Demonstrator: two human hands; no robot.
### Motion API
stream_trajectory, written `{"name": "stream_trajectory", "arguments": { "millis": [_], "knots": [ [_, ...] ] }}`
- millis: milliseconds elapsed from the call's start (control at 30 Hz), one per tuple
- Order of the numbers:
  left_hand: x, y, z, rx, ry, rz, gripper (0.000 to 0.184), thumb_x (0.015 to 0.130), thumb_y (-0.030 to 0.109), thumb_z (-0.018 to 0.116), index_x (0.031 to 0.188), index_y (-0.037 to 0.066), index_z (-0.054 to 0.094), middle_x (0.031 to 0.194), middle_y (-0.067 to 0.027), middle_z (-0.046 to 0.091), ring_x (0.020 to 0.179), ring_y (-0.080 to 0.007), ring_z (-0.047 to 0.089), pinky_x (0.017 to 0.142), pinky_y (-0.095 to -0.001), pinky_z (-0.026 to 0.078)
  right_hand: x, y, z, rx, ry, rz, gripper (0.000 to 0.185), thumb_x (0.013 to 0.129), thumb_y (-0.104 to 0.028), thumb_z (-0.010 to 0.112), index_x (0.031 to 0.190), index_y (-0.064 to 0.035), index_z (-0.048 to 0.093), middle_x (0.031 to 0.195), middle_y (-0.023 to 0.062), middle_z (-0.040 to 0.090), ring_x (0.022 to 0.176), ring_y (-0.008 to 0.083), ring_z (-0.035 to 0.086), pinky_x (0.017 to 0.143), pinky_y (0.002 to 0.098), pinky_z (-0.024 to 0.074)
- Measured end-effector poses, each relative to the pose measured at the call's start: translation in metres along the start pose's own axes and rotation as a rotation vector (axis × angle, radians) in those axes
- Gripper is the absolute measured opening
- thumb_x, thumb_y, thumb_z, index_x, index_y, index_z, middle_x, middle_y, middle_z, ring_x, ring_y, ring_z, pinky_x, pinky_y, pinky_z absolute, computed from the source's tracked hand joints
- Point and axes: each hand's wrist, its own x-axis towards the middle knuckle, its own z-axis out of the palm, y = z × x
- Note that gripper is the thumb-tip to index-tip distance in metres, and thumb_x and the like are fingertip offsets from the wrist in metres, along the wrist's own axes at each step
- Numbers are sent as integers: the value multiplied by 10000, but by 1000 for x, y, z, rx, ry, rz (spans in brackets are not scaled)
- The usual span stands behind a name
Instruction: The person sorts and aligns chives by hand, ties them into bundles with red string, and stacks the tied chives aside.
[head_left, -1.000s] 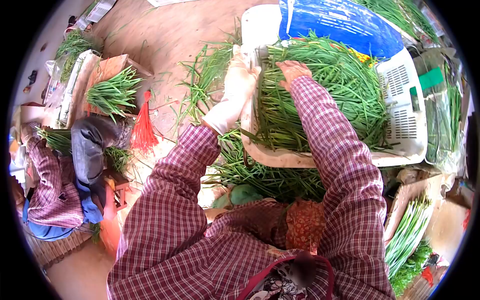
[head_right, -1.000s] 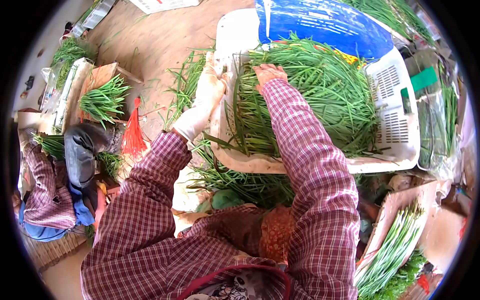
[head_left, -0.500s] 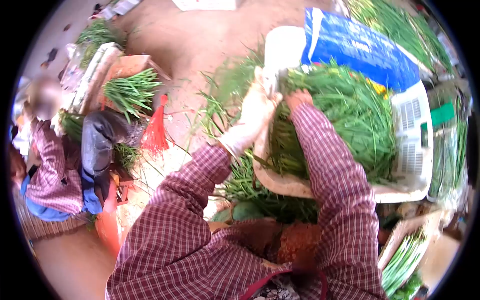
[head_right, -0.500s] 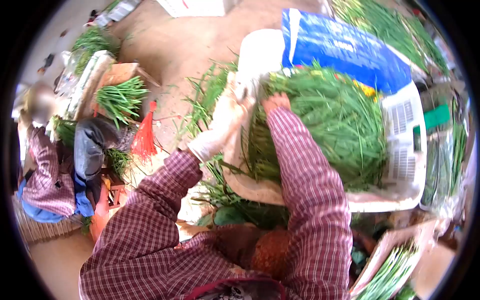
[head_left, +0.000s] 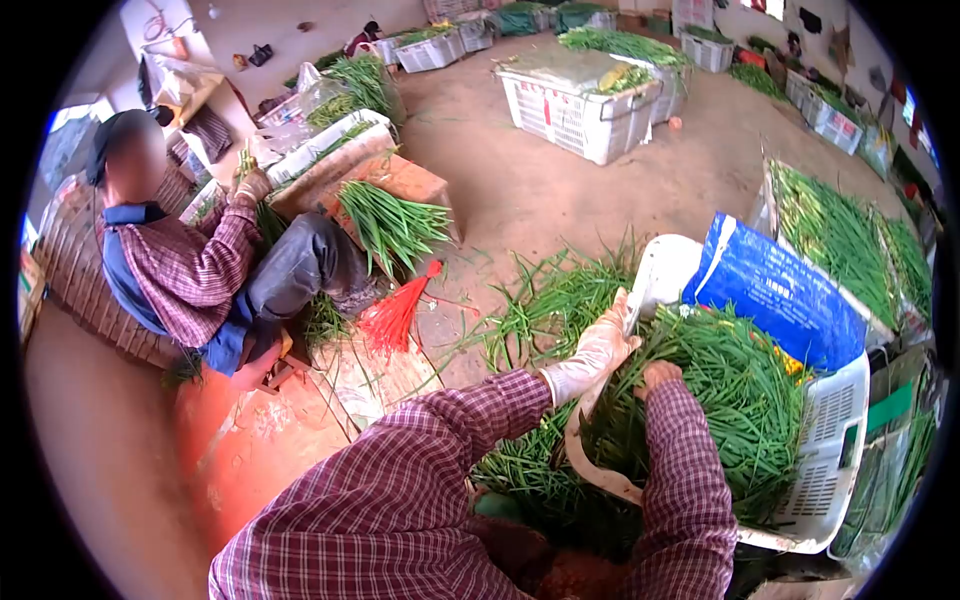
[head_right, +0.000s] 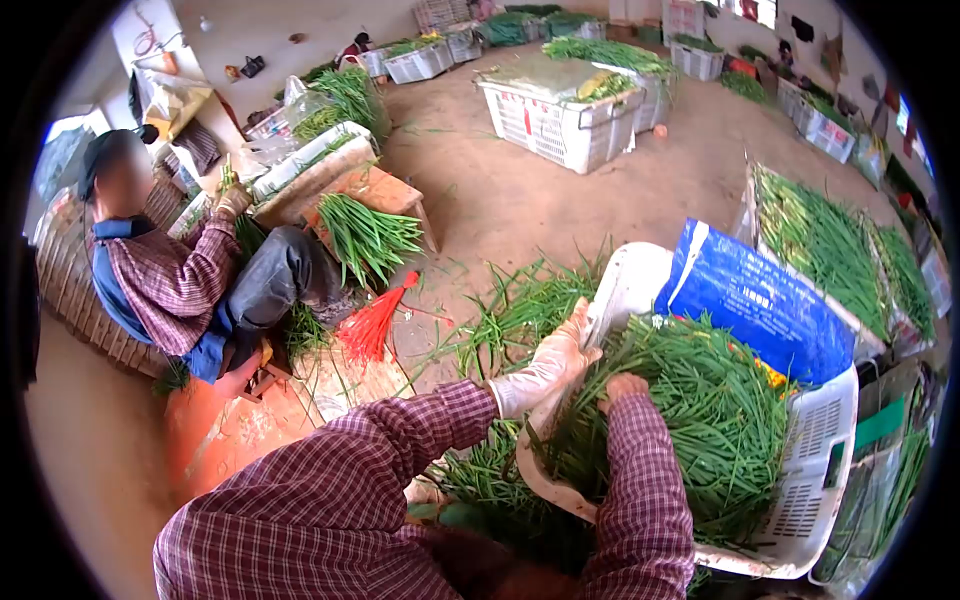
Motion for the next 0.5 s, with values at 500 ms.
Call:
{"name": "stream_trajectory", "arguments": {
  "millis": [500],
  "knots": [
    [-2, -4, 1, -492, 52, 113, 661, 914, 305, 558, 1440, 112, 209, 1340, -110, 434, 1114, -200, 446, 897, -374, 467, -8, -4, 0, 97, 178, 143, 640, 683, -383, 759, 1230, -136, 538, 1215, 117, 557, 1108, 262, 542, 933, 346, 466]
  ]
}}
